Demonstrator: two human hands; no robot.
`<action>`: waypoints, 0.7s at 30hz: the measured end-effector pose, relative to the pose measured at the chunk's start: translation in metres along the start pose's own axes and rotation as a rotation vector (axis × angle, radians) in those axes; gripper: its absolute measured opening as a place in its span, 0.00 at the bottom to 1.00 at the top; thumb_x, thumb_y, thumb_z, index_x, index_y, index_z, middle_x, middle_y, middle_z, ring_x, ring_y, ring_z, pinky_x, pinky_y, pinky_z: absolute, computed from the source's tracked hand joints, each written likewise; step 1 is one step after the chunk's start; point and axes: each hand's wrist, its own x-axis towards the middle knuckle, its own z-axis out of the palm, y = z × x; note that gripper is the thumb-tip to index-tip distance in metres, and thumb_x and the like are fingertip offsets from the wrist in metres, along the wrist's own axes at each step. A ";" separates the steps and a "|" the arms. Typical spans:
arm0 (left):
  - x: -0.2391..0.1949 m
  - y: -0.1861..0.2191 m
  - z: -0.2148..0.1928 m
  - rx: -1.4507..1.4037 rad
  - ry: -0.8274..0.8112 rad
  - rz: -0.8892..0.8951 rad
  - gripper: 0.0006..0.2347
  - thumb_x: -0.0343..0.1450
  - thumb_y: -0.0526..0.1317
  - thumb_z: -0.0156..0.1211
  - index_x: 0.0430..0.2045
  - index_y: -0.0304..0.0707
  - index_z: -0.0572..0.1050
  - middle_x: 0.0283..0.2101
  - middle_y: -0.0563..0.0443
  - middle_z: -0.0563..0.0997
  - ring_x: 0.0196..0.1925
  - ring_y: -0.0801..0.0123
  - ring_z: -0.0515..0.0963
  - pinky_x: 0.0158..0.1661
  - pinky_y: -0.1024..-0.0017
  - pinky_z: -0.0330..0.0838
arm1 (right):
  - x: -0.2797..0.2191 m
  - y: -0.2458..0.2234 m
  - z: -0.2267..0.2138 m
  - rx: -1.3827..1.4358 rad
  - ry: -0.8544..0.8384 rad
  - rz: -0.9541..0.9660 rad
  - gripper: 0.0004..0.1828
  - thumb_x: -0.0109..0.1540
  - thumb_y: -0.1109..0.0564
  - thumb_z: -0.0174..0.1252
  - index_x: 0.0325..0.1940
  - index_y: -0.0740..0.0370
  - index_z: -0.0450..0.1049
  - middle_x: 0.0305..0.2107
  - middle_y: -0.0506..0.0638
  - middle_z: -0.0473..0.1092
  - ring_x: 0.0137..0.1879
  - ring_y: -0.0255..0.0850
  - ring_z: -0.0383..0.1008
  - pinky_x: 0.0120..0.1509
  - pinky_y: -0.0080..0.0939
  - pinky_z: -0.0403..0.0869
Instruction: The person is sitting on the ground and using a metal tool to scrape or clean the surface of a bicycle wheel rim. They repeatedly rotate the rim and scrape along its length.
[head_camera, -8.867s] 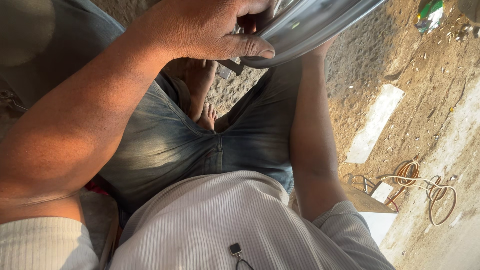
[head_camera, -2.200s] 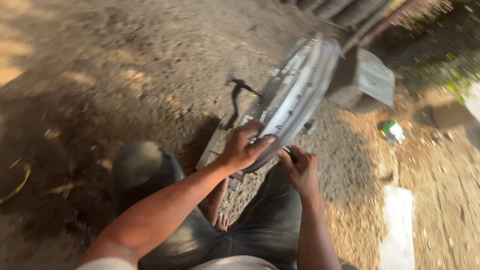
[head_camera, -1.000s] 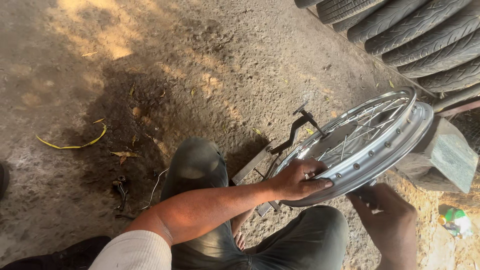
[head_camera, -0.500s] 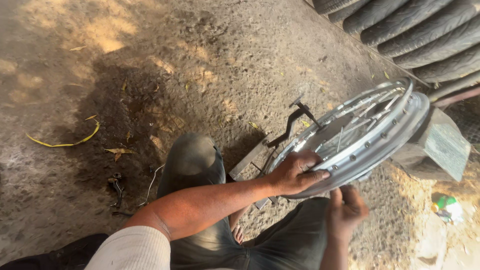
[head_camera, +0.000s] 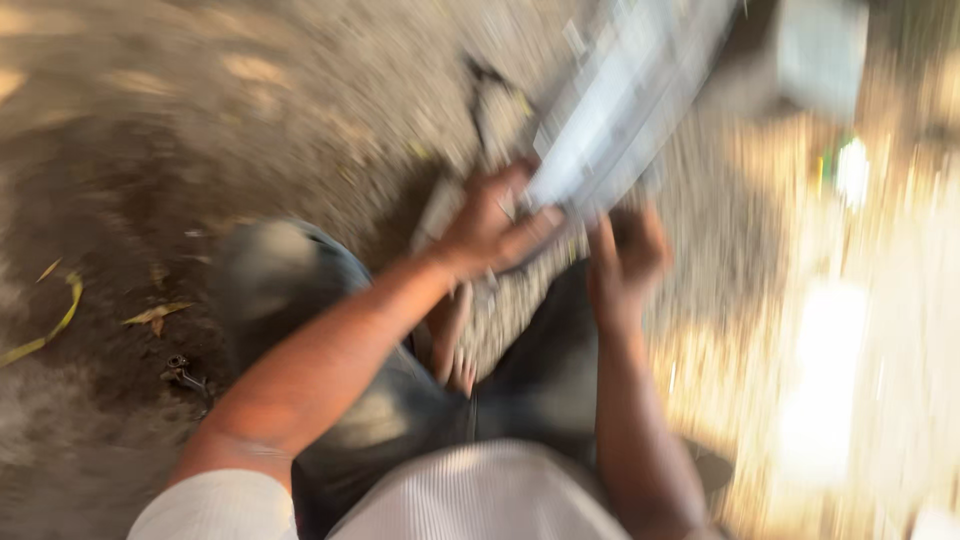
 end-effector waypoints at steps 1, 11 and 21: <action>0.001 -0.005 -0.004 0.075 -0.048 -0.031 0.15 0.76 0.45 0.61 0.51 0.33 0.76 0.48 0.46 0.83 0.52 0.65 0.83 0.55 0.66 0.77 | 0.003 0.003 -0.003 0.137 0.013 0.129 0.11 0.65 0.59 0.65 0.36 0.69 0.72 0.29 0.53 0.74 0.36 0.39 0.73 0.42 0.40 0.72; 0.020 0.026 0.005 0.201 -0.033 -0.005 0.18 0.83 0.49 0.58 0.59 0.33 0.70 0.59 0.39 0.76 0.61 0.59 0.79 0.64 0.61 0.74 | 0.034 -0.020 -0.023 0.188 -0.066 0.229 0.06 0.68 0.59 0.69 0.40 0.63 0.79 0.31 0.49 0.79 0.36 0.32 0.80 0.40 0.32 0.77; -0.006 0.000 -0.002 0.051 -0.074 -0.358 0.29 0.74 0.53 0.56 0.67 0.36 0.64 0.60 0.40 0.74 0.63 0.59 0.74 0.60 0.59 0.71 | 0.026 -0.027 -0.029 -0.035 -0.257 0.134 0.10 0.61 0.60 0.72 0.34 0.68 0.77 0.21 0.57 0.71 0.25 0.41 0.69 0.31 0.40 0.67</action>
